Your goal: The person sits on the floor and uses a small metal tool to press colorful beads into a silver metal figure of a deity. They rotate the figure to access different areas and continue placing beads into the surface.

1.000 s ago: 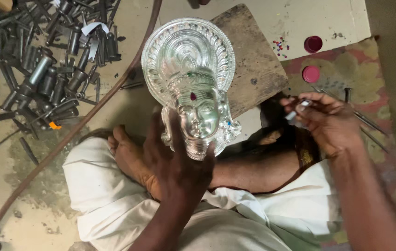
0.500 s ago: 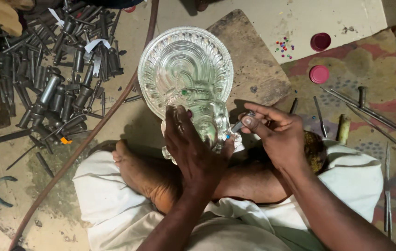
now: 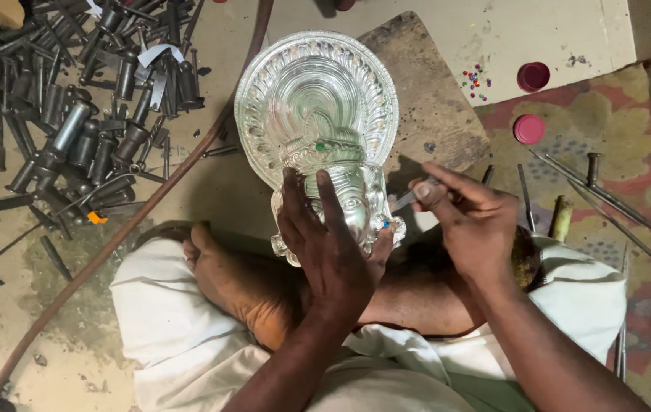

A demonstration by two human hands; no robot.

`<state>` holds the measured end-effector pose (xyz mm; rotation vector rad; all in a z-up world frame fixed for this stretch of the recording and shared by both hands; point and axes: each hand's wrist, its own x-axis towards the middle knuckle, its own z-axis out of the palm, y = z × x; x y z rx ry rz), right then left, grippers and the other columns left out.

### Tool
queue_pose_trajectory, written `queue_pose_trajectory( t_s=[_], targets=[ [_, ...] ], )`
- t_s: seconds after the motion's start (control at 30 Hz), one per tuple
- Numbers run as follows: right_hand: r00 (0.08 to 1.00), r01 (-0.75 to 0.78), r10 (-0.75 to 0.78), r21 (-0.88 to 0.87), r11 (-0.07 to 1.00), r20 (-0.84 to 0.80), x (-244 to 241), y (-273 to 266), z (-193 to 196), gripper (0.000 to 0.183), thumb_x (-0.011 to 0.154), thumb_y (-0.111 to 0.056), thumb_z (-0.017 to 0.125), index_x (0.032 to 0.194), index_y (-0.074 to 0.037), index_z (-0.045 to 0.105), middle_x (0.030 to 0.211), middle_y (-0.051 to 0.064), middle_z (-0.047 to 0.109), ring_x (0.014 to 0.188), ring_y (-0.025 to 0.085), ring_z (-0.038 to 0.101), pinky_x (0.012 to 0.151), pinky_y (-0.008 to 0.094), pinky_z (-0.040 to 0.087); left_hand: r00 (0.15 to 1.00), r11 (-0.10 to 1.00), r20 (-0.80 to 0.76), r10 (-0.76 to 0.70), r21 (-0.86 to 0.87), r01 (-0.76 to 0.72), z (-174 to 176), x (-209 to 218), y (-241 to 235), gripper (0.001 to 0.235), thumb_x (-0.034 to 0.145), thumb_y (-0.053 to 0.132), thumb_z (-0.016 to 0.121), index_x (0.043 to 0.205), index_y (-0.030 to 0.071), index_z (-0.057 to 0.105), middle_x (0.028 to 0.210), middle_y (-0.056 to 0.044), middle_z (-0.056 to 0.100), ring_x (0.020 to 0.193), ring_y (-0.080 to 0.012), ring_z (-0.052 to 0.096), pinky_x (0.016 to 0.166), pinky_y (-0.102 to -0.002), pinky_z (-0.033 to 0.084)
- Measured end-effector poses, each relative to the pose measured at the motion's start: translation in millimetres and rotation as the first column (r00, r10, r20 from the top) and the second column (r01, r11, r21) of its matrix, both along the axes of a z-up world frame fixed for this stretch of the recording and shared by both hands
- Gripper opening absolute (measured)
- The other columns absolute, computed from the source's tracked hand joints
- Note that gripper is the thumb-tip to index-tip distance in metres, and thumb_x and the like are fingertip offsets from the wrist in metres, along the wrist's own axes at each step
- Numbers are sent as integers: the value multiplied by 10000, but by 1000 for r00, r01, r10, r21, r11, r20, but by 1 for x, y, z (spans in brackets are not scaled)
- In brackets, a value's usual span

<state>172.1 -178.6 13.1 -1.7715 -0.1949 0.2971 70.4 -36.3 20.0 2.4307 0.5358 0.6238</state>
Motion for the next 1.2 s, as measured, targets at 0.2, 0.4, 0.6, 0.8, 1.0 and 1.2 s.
queue_pose_trajectory(
  t_s=[0.2, 0.4, 0.6, 0.8, 1.0, 1.2],
  targets=[
    [998, -27, 29, -22, 999, 58, -3, -3, 1, 305, 929, -17, 765, 1229, 26, 731, 1025, 100, 781, 852, 77, 705, 786, 218, 596, 999, 1000, 26, -18, 3, 18, 0, 2, 2, 1265, 652, 279, 971, 1590, 31, 159, 1594, -402, 166, 1459, -543, 298, 1189, -666, 223],
    [997, -27, 31, -55, 998, 71, -2, -3, 1, 302, 931, -18, 766, 1229, 14, 732, 1050, 97, 785, 874, 90, 708, 804, 226, 587, 1000, 1000, 14, -17, -3, 17, 0, 2, 2, 1259, 651, 272, 972, 1587, 24, 167, 1589, -404, 164, 1461, -553, 279, 1184, -673, 216],
    [990, -108, 113, -59, 992, 86, 5, -1, 2, 295, 932, -22, 754, 1225, 7, 730, 1075, 95, 781, 923, 86, 720, 834, 218, 589, 1000, 1000, 2, -16, -20, 16, -1, 1, 2, 1255, 640, 278, 966, 1581, 21, 176, 1585, -409, 159, 1474, -557, 258, 1182, -678, 204],
    [959, -230, 252, -163, 960, 129, 13, -1, 7, 292, 932, -32, 755, 1224, -29, 745, 1072, 82, 793, 930, 87, 727, 848, 229, 588, 1000, 999, -24, -9, -37, 8, -2, 1, 2, 1245, 630, 286, 960, 1574, 20, 193, 1585, -401, 156, 1476, -555, 230, 1179, -685, 195],
    [931, -293, 324, -187, 938, 167, 13, 4, 11, 299, 914, -44, 770, 1211, -26, 746, 1097, 90, 789, 956, 96, 731, 860, 231, 590, 999, 999, -37, -6, -50, 4, -1, 0, 3, 1228, 643, 305, 947, 1573, 21, 197, 1587, -399, 151, 1476, -553, 218, 1184, -682, 187],
    [913, -296, 337, -197, 935, 228, 15, 2, 13, 289, 914, -32, 775, 1201, -11, 748, 1153, 113, 772, 1006, 120, 729, 891, 241, 583, 998, 999, -61, 8, -50, -11, 0, 0, 2, 1214, 640, 315, 946, 1561, 9, 215, 1580, -403, 150, 1454, -563, 216, 1174, -676, 187]
  ],
)
